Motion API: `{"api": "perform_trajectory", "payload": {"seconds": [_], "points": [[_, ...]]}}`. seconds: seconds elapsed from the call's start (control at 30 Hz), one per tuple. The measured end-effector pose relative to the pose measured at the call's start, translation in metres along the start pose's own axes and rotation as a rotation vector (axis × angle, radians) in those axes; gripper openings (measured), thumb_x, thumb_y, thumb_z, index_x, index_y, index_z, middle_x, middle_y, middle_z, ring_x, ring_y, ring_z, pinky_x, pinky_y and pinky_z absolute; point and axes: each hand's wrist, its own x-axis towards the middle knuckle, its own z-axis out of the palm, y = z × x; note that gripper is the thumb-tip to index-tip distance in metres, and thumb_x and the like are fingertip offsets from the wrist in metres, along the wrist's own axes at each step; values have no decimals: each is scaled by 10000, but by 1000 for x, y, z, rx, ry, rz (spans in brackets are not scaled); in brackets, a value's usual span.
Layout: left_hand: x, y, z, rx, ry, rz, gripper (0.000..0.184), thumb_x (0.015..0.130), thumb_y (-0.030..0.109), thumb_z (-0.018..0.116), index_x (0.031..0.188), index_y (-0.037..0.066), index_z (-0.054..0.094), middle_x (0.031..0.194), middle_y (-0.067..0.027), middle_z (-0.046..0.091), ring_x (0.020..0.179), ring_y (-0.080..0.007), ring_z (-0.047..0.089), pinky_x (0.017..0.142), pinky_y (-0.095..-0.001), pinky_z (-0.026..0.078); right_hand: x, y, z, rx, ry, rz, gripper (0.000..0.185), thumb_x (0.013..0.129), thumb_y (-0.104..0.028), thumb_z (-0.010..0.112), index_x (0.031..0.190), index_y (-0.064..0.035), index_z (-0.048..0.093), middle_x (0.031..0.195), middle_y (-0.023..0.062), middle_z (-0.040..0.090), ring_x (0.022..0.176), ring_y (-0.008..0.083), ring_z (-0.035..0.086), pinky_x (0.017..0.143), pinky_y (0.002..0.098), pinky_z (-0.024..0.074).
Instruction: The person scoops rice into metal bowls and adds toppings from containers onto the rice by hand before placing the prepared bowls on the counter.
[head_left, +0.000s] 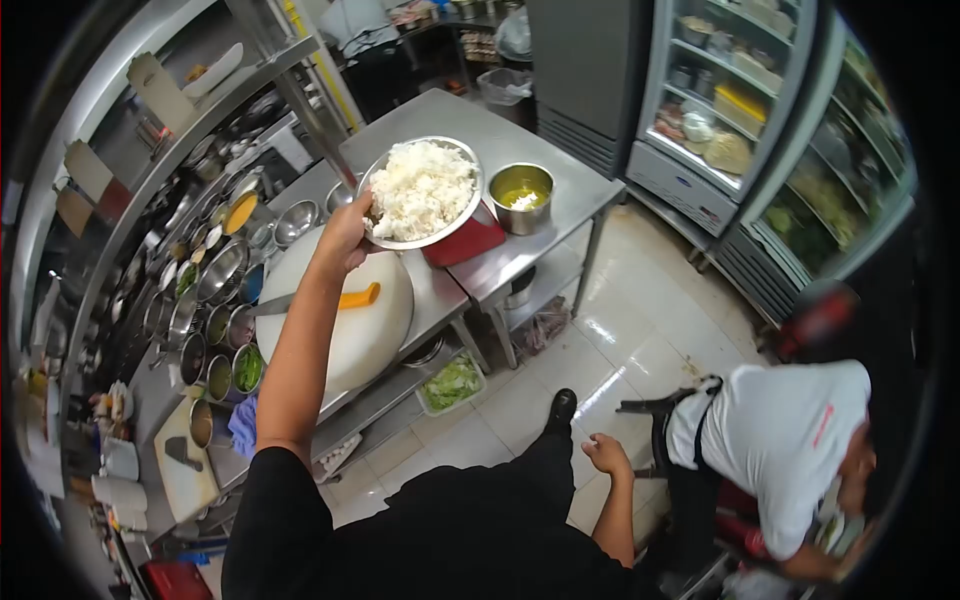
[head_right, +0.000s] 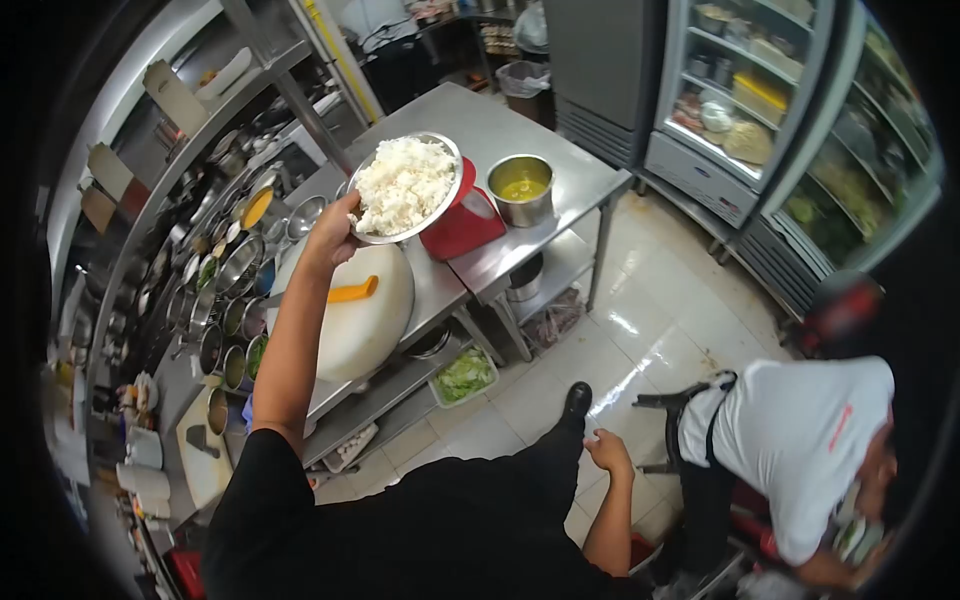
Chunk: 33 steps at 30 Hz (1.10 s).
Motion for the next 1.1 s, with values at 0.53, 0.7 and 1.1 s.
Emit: {"api": "perform_trajectory", "payload": {"seconds": [0.53,0.7,1.1], "points": [[85,-30,3,86,580,-56,363,922,264,484,1045,-75,528,960,-140,620,758,-199,640,625,-312,533,288,-2,-157,-69,-340,-184,325,853,-286,568,948,19,627,798,147,643,761,238,618,716,326,480],[82,-36,5,36,615,-90,304,891,168,459,1057,-73,540,970,-125,624,832,-183,620,721,-279,483,283,-138,-246,422,-530,-356,241,888,-217,550,808,-3,626,626,24,561,565,85,532,539,245,427],[81,-43,1,120,642,-148,361,921,139,372,1184,-74,496,1139,-150,588,990,-206,605,853,-309,482,331,-351,-278,355,-87,-490,268,841,-206,627,962,12,528,590,103,529,547,167,550,539,319,435]]}}
